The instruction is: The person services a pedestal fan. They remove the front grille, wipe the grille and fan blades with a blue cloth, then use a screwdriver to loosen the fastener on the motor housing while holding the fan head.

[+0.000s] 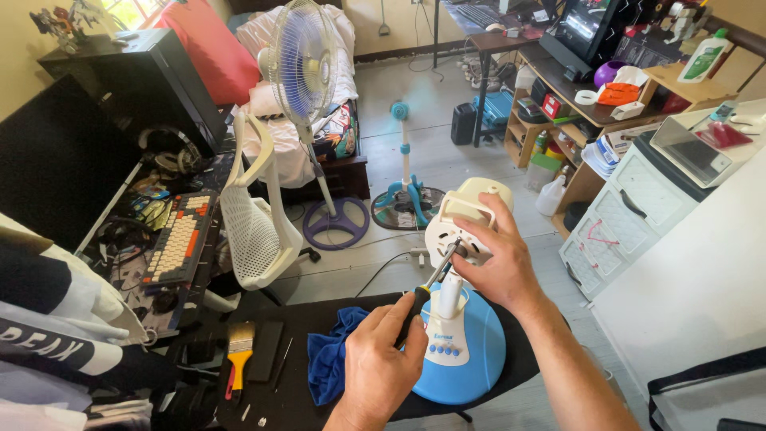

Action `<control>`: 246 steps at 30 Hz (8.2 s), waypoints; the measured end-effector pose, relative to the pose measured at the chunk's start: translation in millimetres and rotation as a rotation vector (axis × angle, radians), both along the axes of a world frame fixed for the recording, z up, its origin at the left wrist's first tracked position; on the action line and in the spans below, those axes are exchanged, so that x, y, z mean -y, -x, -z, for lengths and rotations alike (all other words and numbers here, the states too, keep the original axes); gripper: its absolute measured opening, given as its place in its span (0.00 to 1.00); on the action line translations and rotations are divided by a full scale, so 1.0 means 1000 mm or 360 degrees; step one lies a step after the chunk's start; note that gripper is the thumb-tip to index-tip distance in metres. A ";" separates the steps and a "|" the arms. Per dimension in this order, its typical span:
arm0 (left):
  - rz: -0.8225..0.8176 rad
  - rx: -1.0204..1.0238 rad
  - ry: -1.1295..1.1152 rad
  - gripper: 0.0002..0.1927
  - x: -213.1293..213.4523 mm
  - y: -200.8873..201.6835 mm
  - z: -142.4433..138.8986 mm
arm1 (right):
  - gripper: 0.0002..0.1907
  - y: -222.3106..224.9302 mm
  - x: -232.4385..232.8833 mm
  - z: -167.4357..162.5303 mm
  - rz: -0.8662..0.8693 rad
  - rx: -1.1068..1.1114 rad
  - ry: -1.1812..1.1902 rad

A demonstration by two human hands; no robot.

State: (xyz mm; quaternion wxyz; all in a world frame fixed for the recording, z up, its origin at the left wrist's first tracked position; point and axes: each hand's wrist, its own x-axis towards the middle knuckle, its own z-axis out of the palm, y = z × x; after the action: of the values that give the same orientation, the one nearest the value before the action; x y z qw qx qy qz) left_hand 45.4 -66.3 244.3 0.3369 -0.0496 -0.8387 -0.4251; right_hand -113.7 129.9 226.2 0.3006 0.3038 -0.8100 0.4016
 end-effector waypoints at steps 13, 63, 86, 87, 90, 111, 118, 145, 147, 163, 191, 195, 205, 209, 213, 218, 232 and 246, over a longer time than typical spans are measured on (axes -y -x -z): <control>0.0034 -0.0088 0.0063 0.16 0.005 0.001 -0.002 | 0.31 -0.003 0.004 -0.002 0.0037 0.0036 -0.0006; 0.0030 0.0069 0.0545 0.14 0.033 0.016 -0.025 | 0.32 0.005 0.003 -0.010 -0.0001 0.0016 0.0127; 0.0113 0.0707 -0.0338 0.15 0.019 0.022 -0.011 | 0.16 0.054 0.010 0.011 -0.0410 0.0505 0.0746; 0.0089 0.0693 -0.0282 0.18 0.021 0.020 -0.014 | 0.16 0.053 0.010 0.010 -0.0360 0.0475 0.0720; 0.0036 0.0651 -0.0115 0.23 0.025 0.019 -0.022 | 0.17 0.048 0.010 0.005 -0.0336 0.0479 0.0703; 0.0031 0.1067 0.0024 0.19 0.029 0.040 -0.020 | 0.15 0.014 0.025 0.008 0.0345 -0.0220 0.0141; 0.0244 0.1121 -0.0079 0.27 0.036 0.033 -0.029 | 0.16 0.009 0.031 0.016 0.0249 0.0099 0.0435; 0.0728 0.1631 -0.1490 0.21 0.036 0.050 -0.001 | 0.19 0.016 0.022 0.026 0.0087 0.0413 0.0651; 0.0727 0.1592 -0.1477 0.21 0.036 0.049 0.000 | 0.19 0.014 0.020 0.025 0.0125 0.0414 0.0592; 0.0951 0.1663 -0.1773 0.17 0.038 0.054 0.014 | 0.10 0.014 0.011 0.022 0.0110 0.0247 0.0335; 0.0987 0.1652 -0.1687 0.19 0.031 0.048 0.019 | 0.19 -0.012 0.020 0.005 0.0301 -0.0161 -0.0235; 0.0859 0.1799 -0.1886 0.17 0.033 0.050 0.013 | 0.20 -0.022 0.030 0.003 0.0377 -0.0058 -0.0184; 0.1069 0.1710 -0.1973 0.15 0.033 0.049 0.008 | 0.16 -0.021 0.027 -0.012 0.0418 -0.0195 -0.0301; 0.0799 0.1857 -0.2053 0.14 0.032 0.049 0.005 | 0.15 -0.021 0.029 -0.011 0.0461 -0.0208 -0.0292; 0.0810 0.1973 -0.2125 0.19 0.032 0.048 0.005 | 0.16 -0.021 0.030 -0.010 0.0484 -0.0188 -0.0299; 0.1105 0.1732 -0.2036 0.15 0.031 0.048 0.014 | 0.15 -0.023 0.032 -0.011 0.0488 -0.0182 -0.0307; 0.1032 0.1725 -0.1995 0.17 0.029 0.051 0.011 | 0.15 -0.024 0.034 -0.017 0.0490 -0.0174 -0.0299; 0.0924 0.1748 -0.2057 0.18 0.029 0.051 0.015 | 0.13 -0.028 0.033 -0.021 0.0496 -0.0101 -0.0297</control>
State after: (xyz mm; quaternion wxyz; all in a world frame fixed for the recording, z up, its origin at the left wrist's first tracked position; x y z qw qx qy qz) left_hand -5.9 -94.9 229.6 -0.2706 0.1499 -0.4331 -0.8466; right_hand -86.0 96.6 247.0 0.3551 0.2137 -0.8711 0.2635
